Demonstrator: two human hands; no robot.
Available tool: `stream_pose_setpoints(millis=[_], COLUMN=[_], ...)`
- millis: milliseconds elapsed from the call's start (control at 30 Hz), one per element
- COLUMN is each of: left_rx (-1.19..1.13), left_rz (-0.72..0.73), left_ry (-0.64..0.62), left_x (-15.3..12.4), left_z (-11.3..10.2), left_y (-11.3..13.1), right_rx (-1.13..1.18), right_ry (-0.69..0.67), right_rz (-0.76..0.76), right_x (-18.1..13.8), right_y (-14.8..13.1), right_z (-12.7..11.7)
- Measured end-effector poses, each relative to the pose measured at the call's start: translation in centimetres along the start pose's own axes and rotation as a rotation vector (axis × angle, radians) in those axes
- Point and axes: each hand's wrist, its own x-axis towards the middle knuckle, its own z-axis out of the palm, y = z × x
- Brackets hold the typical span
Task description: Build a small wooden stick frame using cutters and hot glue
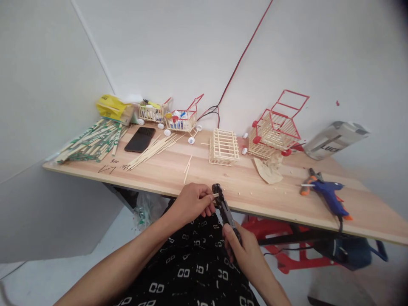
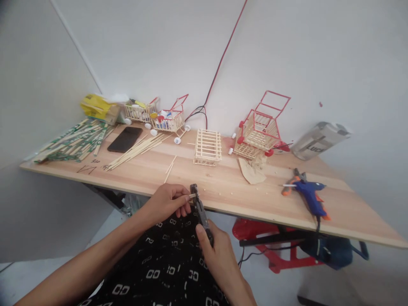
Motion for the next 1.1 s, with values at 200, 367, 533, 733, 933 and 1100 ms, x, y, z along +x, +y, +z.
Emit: stream_pose_setpoints(millis=[200, 367, 533, 733, 933, 1100], left_rx=[-0.01, -0.036, -0.023, 0.009, 0.062, 0.097], left_rz=[-0.022, -0.022, -0.014, 0.014, 0.032, 0.099], left_ry=[-0.015, -0.023, -0.039, -0.051, -0.062, -0.092], left_x=[0.2, 0.4, 0.5, 0.8, 1.6, 2.3], left_z=[0.1, 0.4, 0.8, 1.2, 2.0, 2.9], left_y=[0.3, 1.0, 1.5, 1.3, 0.8, 0.7], right_rx=[0.045, 0.041, 0.04, 0.016, -0.055, -0.091], right_ry=[0.04, 0.086, 0.115, 0.173, 0.217, 0.226], right_rz=[0.005, -0.037, -0.043, -0.069, -0.043, -0.031], right_x=[-0.2, -0.2, -0.3, -0.3, -0.5, -0.4], right_y=[-0.2, -0.4, -0.1, 0.3, 0.8, 1.8], right_z=[0.2, 0.2, 0.2, 0.6, 0.1, -1.0])
